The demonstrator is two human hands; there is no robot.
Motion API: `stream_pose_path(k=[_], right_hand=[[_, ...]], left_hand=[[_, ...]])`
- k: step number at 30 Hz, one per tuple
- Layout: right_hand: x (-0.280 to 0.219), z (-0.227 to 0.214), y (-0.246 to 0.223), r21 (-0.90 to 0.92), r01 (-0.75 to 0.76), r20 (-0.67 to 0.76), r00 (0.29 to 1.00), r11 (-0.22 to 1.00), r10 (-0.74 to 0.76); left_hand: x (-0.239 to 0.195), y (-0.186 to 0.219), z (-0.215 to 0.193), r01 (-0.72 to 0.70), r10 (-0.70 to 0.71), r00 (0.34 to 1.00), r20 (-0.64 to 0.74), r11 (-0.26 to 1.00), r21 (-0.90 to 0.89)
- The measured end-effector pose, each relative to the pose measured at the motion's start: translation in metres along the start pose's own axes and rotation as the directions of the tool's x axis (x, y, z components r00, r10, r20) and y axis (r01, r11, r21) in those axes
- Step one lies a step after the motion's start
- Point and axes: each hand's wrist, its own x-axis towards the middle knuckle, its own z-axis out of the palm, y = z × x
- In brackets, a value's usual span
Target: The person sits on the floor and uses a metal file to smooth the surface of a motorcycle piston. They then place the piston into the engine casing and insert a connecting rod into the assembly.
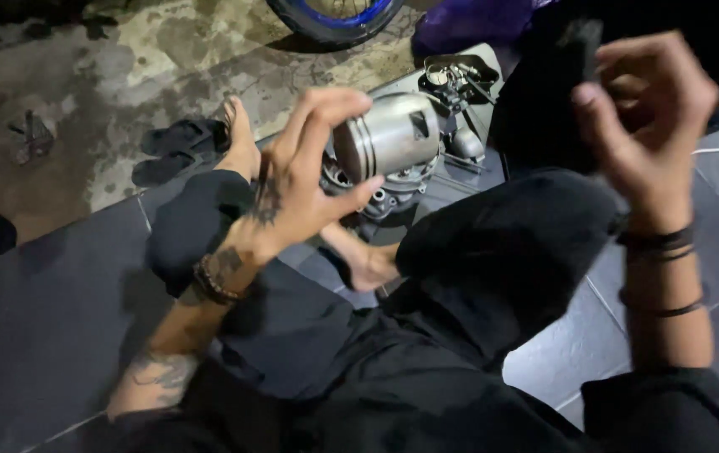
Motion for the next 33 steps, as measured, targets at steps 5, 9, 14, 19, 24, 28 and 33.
stream_pose_path(k=[5, 9, 14, 19, 24, 28, 33], right_hand=[[-0.002, -0.035, -0.012, -0.042, 0.089, 0.175, 0.981, 0.995, -0.081], [0.005, -0.053, -0.019, -0.119, 0.136, 0.354, 0.931, 0.983, -0.086], [0.027, -0.028, 0.020, -0.362, 0.216, 0.347, 0.934, 0.907, -0.084], [0.067, 0.032, 0.067, -0.580, 0.358, 0.437, 0.895, 0.732, -0.091], [0.065, 0.095, 0.127, -0.561, 0.357, 0.550, 0.835, 0.747, 0.013], [0.064, 0.117, 0.165, -0.524, 0.288, 0.610, 0.783, 0.802, 0.118], [0.095, 0.138, 0.216, -0.541, 0.438, 0.670, 0.740, 0.718, 0.053]], left_hand=[[0.032, -0.012, -0.013, -0.195, 0.184, 0.980, 0.070, 0.961, 0.195], [0.068, -0.044, 0.006, -0.242, 0.222, 0.970, 0.099, 0.913, 0.327], [0.083, -0.089, 0.056, -0.110, 0.105, 0.994, 0.038, 0.982, 0.155], [0.068, -0.128, 0.099, 0.030, -0.035, 0.992, 0.125, 0.999, 0.044], [-0.020, -0.202, 0.195, 0.442, -0.420, 0.895, 0.148, 0.877, -0.186], [-0.055, -0.228, 0.211, 0.439, -0.423, 0.898, 0.126, 0.884, -0.159], [-0.068, -0.257, 0.264, 0.493, -0.469, 0.839, 0.277, 0.870, -0.022]])
